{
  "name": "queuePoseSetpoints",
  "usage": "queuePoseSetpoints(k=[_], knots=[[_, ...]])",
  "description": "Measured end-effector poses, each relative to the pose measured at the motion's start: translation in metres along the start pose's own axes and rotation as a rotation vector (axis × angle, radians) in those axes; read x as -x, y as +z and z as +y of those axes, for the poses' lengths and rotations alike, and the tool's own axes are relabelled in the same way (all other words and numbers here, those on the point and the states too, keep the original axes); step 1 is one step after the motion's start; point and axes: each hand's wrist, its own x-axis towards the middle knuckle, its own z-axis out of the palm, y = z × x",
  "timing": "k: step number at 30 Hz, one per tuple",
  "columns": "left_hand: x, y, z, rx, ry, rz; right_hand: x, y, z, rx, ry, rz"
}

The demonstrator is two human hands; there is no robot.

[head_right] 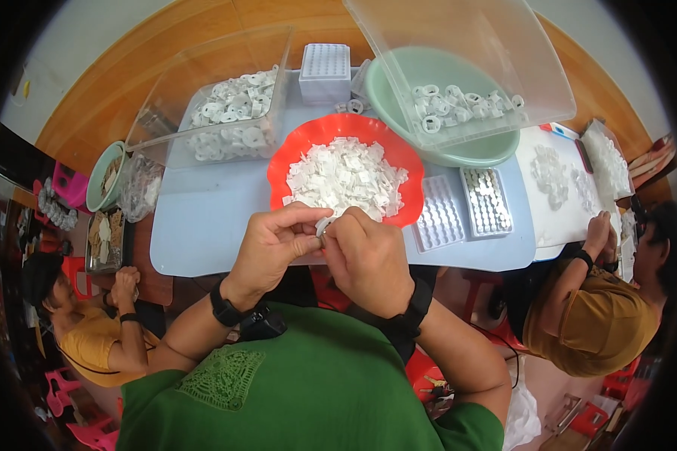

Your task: Manual assembly of small white plastic components by inserting one piece into another.

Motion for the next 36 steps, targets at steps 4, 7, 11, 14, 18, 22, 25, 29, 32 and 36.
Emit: queuePoseSetpoints(k=[4, 7, 11, 14, 18, 22, 25, 29, 32, 36], knots=[[0.000, 0.002, 0.003, -0.009, 0.009, -0.008, -0.002, -0.004, 0.005, -0.153, 0.080, -0.036], [-0.002, 0.001, 0.002, -0.040, 0.046, -0.007, -0.002, -0.004, 0.004, -0.157, 0.086, -0.037], [-0.004, 0.003, 0.005, -0.088, 0.043, -0.011, -0.003, -0.007, 0.004, -0.066, 0.049, -0.012], [-0.004, 0.005, 0.005, -0.058, 0.011, -0.014, -0.001, -0.007, 0.003, -0.073, 0.073, -0.006], [-0.006, 0.005, 0.001, -0.004, -0.012, -0.017, 0.001, -0.005, 0.005, -0.090, 0.079, 0.014], [-0.007, 0.006, -0.002, 0.013, 0.019, -0.020, 0.004, 0.000, 0.007, 0.007, 0.056, 0.020], [-0.007, 0.007, -0.001, -0.081, 0.043, -0.020, 0.006, 0.002, 0.007, 0.064, 0.044, 0.028], [-0.009, 0.007, -0.004, -0.116, 0.092, -0.017, 0.009, 0.006, 0.013, 0.020, 0.030, 0.068], [-0.009, 0.006, -0.004, -0.117, 0.094, -0.037, 0.007, 0.001, 0.013, -0.016, 0.037, 0.031], [-0.009, 0.007, -0.003, -0.135, 0.021, -0.023, 0.008, 0.000, 0.016, 0.032, 0.029, -0.023]])
